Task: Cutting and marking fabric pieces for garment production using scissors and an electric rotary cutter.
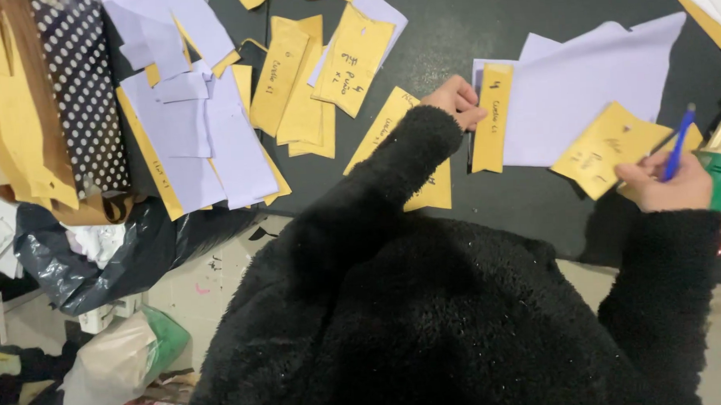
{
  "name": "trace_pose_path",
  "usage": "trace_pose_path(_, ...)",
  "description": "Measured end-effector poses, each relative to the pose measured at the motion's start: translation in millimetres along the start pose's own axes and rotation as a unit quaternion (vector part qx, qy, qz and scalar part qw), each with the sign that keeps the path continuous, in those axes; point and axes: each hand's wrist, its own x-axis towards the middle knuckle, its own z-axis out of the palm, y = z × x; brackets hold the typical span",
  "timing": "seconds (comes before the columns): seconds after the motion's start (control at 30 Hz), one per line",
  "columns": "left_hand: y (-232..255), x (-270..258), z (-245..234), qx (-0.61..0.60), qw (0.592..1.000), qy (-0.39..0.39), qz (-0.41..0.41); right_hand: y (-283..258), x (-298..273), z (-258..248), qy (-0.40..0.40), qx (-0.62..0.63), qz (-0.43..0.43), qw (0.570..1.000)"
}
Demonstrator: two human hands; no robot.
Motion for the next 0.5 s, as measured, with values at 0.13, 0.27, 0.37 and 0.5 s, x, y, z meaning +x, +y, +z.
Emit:
trace_pose_path(0.13, -4.6, 12.0, 6.0, 0.056, 0.998, 0.024, 0.002, 30.4, -15.8, -13.5, 0.039, 0.0, 0.048, 0.998)
trace_pose_path(0.27, -2.9, 13.9, 3.4, 0.068, 0.997, 0.027, -0.015, 36.1, -16.6, 0.6, 0.058, -0.054, 0.001, 0.997)
trace_pose_path(0.37, 3.5, 9.4, 2.0, 0.107, 0.994, 0.023, -0.023, -33.8, -28.9, 4.9, 0.094, -0.009, -0.068, 0.993)
trace_pose_path(0.5, 11.3, 9.6, 2.4, 0.152, 0.988, 0.026, -0.017, -99.1, -23.4, 19.7, 0.049, 0.165, -0.049, 0.984)
